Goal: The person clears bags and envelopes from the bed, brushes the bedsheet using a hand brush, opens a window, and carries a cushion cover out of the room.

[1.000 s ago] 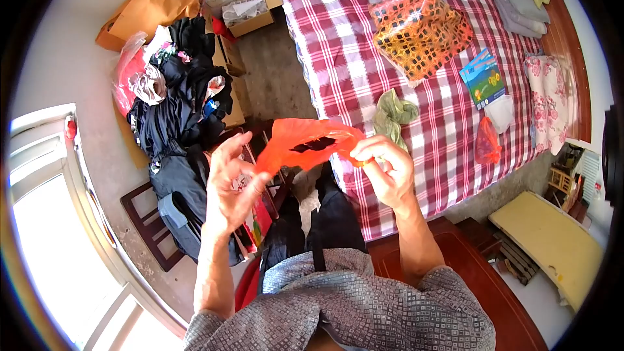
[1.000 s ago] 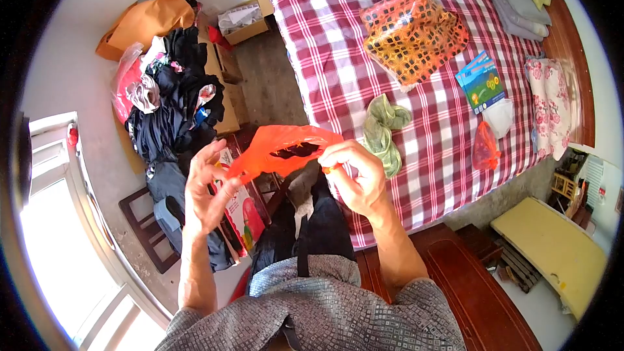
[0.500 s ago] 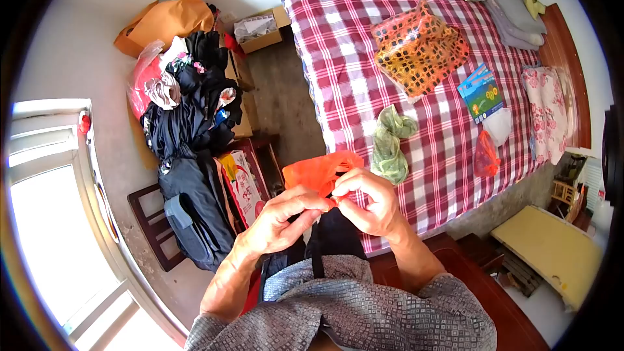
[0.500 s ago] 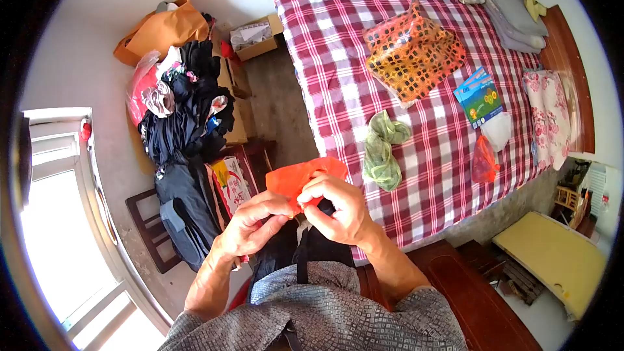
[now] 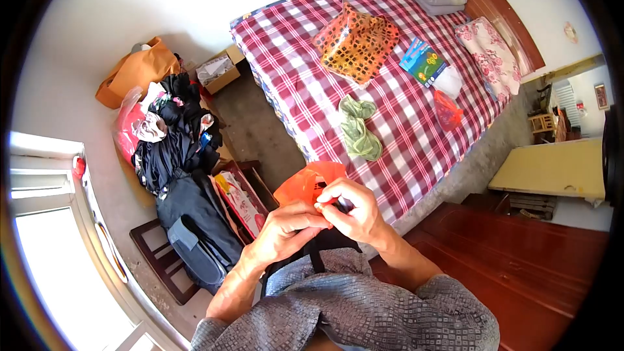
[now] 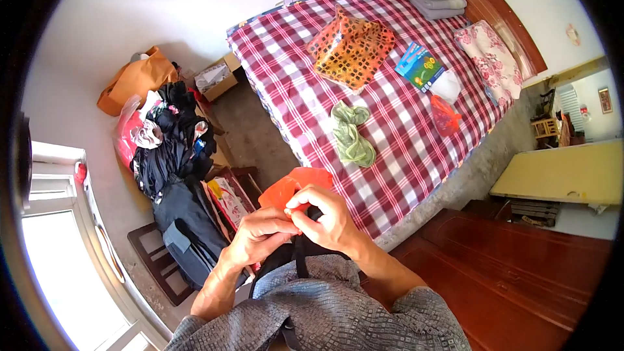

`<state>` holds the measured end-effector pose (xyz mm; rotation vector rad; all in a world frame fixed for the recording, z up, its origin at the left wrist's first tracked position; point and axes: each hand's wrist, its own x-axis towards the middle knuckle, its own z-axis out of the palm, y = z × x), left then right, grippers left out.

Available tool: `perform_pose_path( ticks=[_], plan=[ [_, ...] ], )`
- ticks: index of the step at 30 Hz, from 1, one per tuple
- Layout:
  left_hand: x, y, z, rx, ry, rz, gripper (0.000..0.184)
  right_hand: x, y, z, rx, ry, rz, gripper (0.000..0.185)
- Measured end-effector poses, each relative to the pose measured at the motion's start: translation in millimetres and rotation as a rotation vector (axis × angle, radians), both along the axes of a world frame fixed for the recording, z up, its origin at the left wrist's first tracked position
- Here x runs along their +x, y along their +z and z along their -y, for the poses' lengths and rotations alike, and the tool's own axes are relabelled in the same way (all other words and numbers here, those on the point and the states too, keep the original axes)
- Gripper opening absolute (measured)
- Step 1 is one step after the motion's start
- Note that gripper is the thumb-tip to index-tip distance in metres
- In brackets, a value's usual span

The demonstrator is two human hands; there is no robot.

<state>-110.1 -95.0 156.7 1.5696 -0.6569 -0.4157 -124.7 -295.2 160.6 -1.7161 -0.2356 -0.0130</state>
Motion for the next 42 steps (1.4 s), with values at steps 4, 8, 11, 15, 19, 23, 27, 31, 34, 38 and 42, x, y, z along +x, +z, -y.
perform_pose_path(
  ticks=[4, 8, 11, 15, 19, 23, 27, 31, 34, 38, 42],
  plan=[
    [-45, 1, -12, -0.002, 0.03, -0.053, 0.01, -60, 11, -21, -0.026, -0.105, -0.033, 0.009],
    [-79, -2, -14, 0.024, 0.071, -0.321, 0.014, -106, 2, -29, 0.038, -0.209, -0.199, 0.008],
    [-97, -23, -10, 0.0, 0.113, -0.439, 0.018, -130, 0, -27, 0.043, -0.208, -0.293, 0.009],
    [-104, -41, -2, 0.026, 0.051, -0.46, 0.021, -141, -12, -23, -0.115, -0.174, -0.053, 0.01],
    [-117, -56, 9, 0.118, -0.006, -0.413, 0.018, -153, -17, -8, -0.123, -0.165, -0.118, 0.012],
    [-128, -68, 22, 0.251, 0.023, -0.469, 0.011, -148, -39, 15, -0.102, -0.082, -0.174, 0.01],
    [-151, -103, 32, 0.275, 0.074, -0.565, 0.011, -117, -101, 50, 0.081, -0.054, -0.453, 0.017],
    [-179, -126, 38, 0.327, 0.086, -0.618, 0.009, -46, -220, 75, 0.066, -0.175, -0.524, 0.021],
    [-185, -148, 41, 0.364, 0.1, -0.635, 0.009, 34, -336, 84, -0.021, -0.213, -0.383, 0.019],
    [-203, -187, 35, 0.417, 0.209, -0.709, 0.008, 145, -440, 63, -0.465, -0.219, -0.3, 0.027],
    [-209, -209, 26, 0.408, 0.251, -0.712, 0.014, 192, -529, 38, -0.747, -0.4, -0.001, 0.025]
  ],
)
